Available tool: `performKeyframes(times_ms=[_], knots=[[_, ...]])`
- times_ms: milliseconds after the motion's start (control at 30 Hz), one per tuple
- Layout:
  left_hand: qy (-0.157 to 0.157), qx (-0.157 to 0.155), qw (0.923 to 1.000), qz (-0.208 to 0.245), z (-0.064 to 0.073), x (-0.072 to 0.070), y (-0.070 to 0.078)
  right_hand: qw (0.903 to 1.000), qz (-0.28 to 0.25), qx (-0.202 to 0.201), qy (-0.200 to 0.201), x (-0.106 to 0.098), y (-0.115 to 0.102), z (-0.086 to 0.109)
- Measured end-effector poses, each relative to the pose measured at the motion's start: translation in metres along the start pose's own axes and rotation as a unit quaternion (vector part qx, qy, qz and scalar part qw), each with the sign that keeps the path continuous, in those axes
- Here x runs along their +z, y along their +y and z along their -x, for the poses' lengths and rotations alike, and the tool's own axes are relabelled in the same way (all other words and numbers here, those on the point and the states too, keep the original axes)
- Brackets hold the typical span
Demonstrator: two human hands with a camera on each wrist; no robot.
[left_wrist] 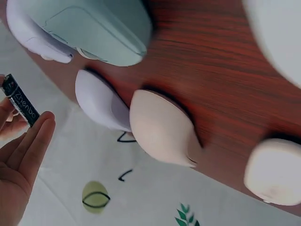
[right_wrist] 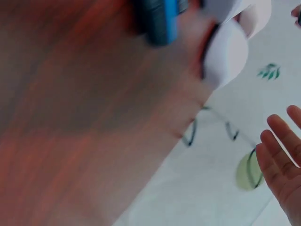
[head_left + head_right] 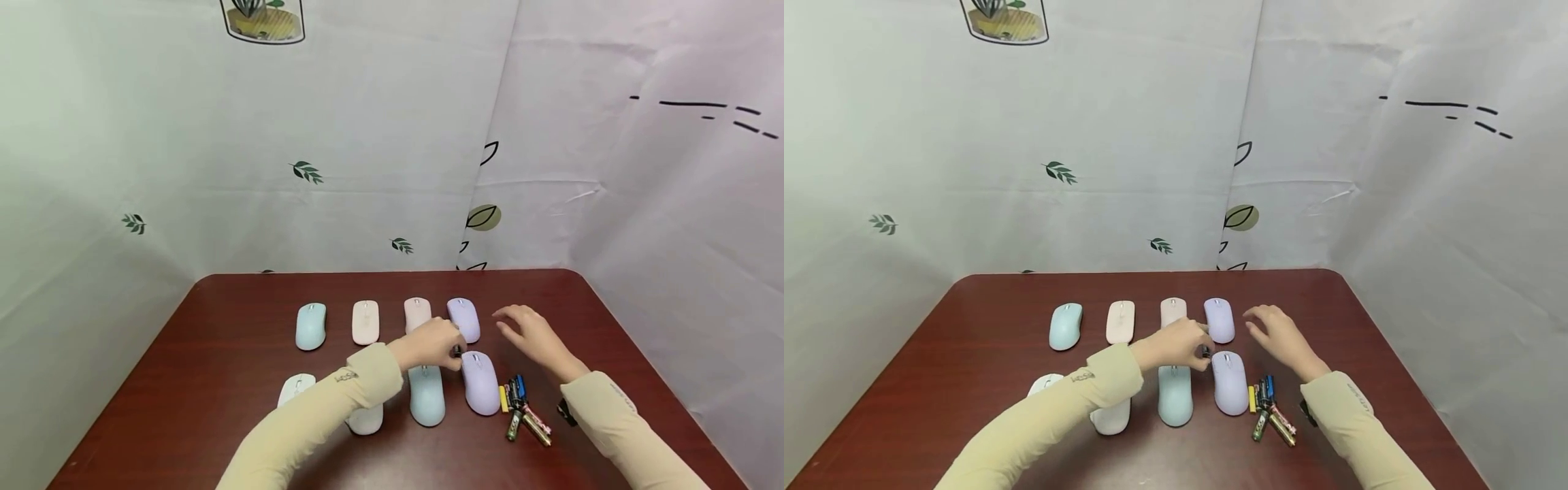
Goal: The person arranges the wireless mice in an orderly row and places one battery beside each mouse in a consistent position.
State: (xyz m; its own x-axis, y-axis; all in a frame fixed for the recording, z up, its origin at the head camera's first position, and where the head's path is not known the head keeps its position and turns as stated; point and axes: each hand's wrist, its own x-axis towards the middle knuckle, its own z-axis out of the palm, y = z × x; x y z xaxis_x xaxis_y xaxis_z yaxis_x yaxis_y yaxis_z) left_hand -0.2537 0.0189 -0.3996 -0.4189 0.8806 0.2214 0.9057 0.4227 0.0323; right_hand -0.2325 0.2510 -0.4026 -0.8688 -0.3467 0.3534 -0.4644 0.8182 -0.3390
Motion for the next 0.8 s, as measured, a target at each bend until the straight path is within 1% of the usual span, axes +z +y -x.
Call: performKeyframes(times_ms=[133,233,400,600,800], knots=[[0.021,-0.017,0.9996,-0.007,0.025,-0.009,-0.004,0.9997,-0.008,-0.025,-0.001,0.004,-0.019,-0.006],[0.040,-0.031,0.9987,-0.004,0.045,-0.016,-0.007,0.9989,-0.009,-0.046,-0.003,0.006,-0.032,-0.011],[0.073,-0.045,0.9963,-0.007,0.076,-0.024,-0.016,0.9967,-0.010,-0.080,-0.011,0.010,-0.050,-0.018],[0.083,-0.079,0.9934,-0.006,0.111,-0.035,-0.024,0.9924,-0.022,-0.120,-0.016,0.020,-0.065,-0.025],[0.112,-0.091,0.9895,-0.009,0.144,-0.038,-0.033,0.9864,-0.026,-0.157,-0.039,0.028,-0.077,-0.036]])
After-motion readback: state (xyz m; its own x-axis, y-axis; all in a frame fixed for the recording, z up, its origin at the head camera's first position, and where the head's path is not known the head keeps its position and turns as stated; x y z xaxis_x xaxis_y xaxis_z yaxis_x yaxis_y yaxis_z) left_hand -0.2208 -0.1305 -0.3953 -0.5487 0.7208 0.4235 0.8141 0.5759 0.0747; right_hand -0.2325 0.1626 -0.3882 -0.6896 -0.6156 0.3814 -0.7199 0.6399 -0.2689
